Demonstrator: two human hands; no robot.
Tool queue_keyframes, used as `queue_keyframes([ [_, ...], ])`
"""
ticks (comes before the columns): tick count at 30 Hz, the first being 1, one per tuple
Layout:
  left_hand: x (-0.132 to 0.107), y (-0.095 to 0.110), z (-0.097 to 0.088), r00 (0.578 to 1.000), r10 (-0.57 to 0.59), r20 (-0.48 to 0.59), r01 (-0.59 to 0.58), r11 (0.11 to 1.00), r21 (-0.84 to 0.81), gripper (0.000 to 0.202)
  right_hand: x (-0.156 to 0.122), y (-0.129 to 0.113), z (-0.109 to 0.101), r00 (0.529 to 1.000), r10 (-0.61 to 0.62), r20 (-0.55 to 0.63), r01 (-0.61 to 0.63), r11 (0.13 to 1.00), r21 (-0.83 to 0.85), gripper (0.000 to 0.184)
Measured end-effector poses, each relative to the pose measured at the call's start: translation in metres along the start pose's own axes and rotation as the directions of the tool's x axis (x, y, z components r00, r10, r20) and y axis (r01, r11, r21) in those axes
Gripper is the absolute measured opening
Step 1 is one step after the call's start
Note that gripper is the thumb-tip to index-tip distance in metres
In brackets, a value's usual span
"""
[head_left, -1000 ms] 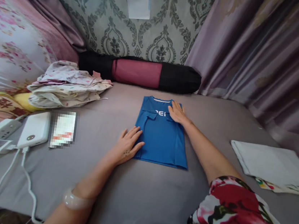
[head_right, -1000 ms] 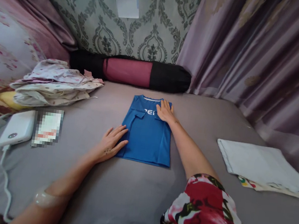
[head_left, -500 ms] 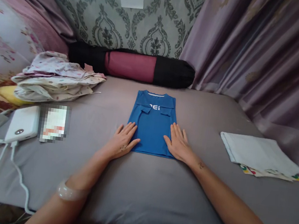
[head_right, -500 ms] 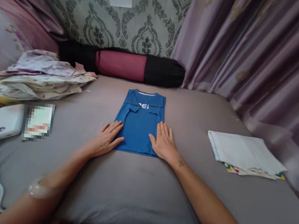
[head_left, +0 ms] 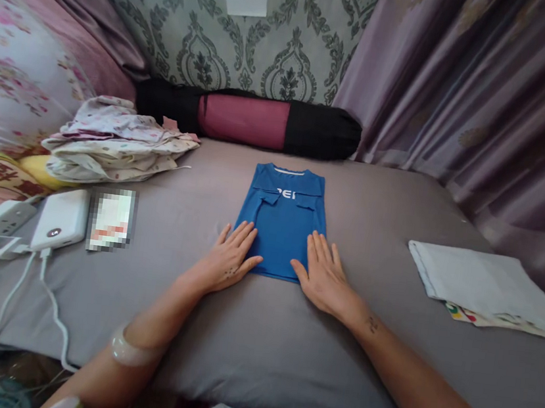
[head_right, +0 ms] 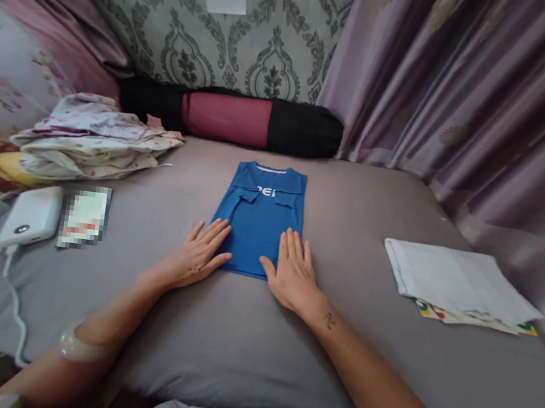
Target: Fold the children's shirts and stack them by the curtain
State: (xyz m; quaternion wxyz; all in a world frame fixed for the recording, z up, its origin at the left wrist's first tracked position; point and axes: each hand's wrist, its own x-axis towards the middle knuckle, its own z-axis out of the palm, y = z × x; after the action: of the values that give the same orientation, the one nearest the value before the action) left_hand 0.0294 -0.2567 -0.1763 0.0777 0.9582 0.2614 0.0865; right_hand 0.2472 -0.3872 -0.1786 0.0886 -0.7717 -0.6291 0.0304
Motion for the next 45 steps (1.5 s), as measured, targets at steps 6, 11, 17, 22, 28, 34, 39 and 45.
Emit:
queue_keyframes([
  [6,-0.004,0.014,0.0,0.99,0.074,0.118,-0.068,0.996,-0.056,0.074,-0.011,-0.015,0.008,0.999,-0.026,0.036,0.026,1.0,0.011,0.081],
  [11,-0.002,0.011,-0.001,0.988,0.081,0.128,-0.071,0.994,-0.078,0.076,-0.007,-0.012,0.005,0.998,-0.028,0.05,0.027,0.999,0.018,0.08],
  [17,0.0,0.012,-0.017,0.98,0.198,-0.009,-0.197,0.968,-0.156,0.052,-0.018,-0.025,-0.01,0.994,-0.106,0.042,0.102,0.992,0.072,0.065],
  [22,0.001,0.017,-0.02,0.943,0.332,0.029,-0.321,0.928,-0.19,0.032,-0.031,-0.041,-0.011,0.972,-0.233,0.034,0.231,0.971,0.063,0.053],
  [28,0.004,0.022,-0.013,0.937,0.349,0.016,-0.34,0.922,-0.186,0.033,-0.028,-0.042,-0.01,0.97,-0.241,0.008,0.24,0.969,0.055,0.045],
  [34,0.006,0.026,-0.007,0.949,0.314,-0.017,-0.314,0.944,-0.103,0.03,-0.026,-0.042,-0.008,0.971,-0.237,-0.029,0.238,0.97,0.056,0.043],
  [39,0.008,0.026,-0.004,0.965,0.234,-0.116,-0.247,0.963,-0.105,0.025,-0.019,-0.033,-0.006,0.968,-0.23,-0.099,0.237,0.969,0.068,0.041],
  [45,0.005,0.024,-0.009,0.965,0.224,-0.132,-0.239,0.965,-0.111,0.022,-0.014,-0.016,-0.004,0.972,-0.195,-0.135,0.202,0.978,0.041,0.045],
])
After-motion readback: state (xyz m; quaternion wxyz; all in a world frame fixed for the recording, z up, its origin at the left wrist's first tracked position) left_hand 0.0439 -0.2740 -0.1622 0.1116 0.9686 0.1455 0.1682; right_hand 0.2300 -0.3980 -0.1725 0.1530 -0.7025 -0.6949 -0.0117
